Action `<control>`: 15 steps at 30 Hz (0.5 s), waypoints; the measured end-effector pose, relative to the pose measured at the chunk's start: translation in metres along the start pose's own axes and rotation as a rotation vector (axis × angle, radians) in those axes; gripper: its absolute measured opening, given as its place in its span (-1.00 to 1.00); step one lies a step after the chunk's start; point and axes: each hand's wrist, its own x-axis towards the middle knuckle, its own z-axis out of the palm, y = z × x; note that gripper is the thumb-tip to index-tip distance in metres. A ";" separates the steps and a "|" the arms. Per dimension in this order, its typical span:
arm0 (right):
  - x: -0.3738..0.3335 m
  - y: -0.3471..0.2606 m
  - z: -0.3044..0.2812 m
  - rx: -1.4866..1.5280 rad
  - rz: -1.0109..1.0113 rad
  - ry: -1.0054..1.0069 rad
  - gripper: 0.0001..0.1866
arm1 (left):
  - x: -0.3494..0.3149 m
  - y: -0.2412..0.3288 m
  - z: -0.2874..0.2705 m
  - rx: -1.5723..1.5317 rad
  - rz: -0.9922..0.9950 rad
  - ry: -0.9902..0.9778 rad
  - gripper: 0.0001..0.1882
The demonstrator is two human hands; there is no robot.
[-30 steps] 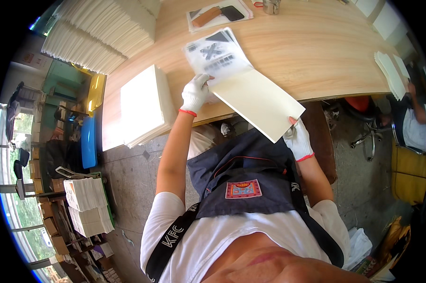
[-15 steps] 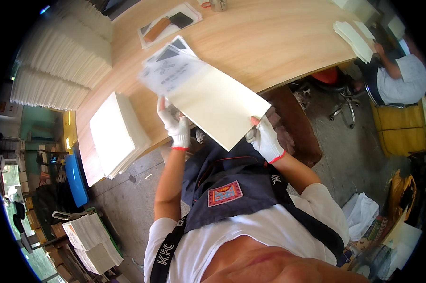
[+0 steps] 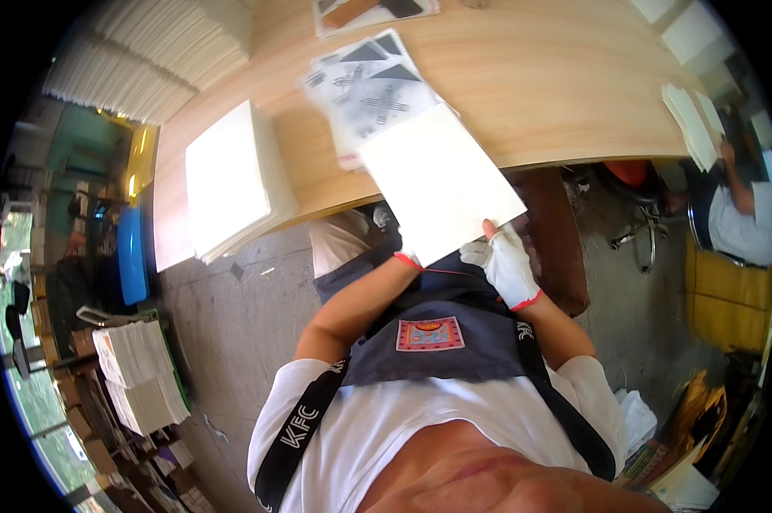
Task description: The person inserts a stack of blank white pages into a printed book cover. They align the edges of the pages with the cover and press the assembly together. The person repeats this process with multiple book covers and stacks of pages, creating a pile of assembled books on the table.
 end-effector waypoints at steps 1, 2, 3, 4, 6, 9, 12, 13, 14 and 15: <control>0.005 0.007 0.003 0.029 0.041 -0.016 -0.65 | -0.009 -0.008 -0.006 0.073 0.060 0.061 -0.61; 0.015 0.022 -0.004 0.052 0.083 -0.013 -0.65 | -0.016 -0.012 -0.004 0.153 0.136 0.139 -0.61; 0.032 0.036 -0.007 0.180 0.101 -0.009 -0.64 | -0.017 -0.016 0.000 0.260 0.275 0.255 -0.70; 0.048 0.045 -0.001 0.309 0.121 -0.004 -0.64 | -0.019 -0.012 -0.001 0.343 0.168 0.279 -0.72; 0.067 0.045 0.015 0.597 0.091 -0.020 -0.73 | -0.026 -0.001 -0.006 0.496 -0.053 0.323 -0.76; 0.103 0.052 0.014 0.733 0.131 -0.198 -0.75 | -0.026 0.010 0.007 0.554 0.009 0.330 -0.76; 0.076 0.038 0.033 0.605 0.229 -0.117 -0.63 | -0.034 0.050 0.021 0.423 -0.254 0.323 -0.73; 0.071 0.035 0.027 0.404 0.209 -0.227 -0.62 | -0.041 0.060 0.024 0.451 -0.262 0.346 -0.73; 0.067 0.031 0.017 0.205 0.192 -0.336 -0.61 | -0.047 0.070 0.025 0.481 -0.273 0.371 -0.72; 0.064 0.030 0.012 0.004 0.174 -0.443 -0.60 | -0.055 0.077 0.027 0.449 -0.116 0.383 -0.58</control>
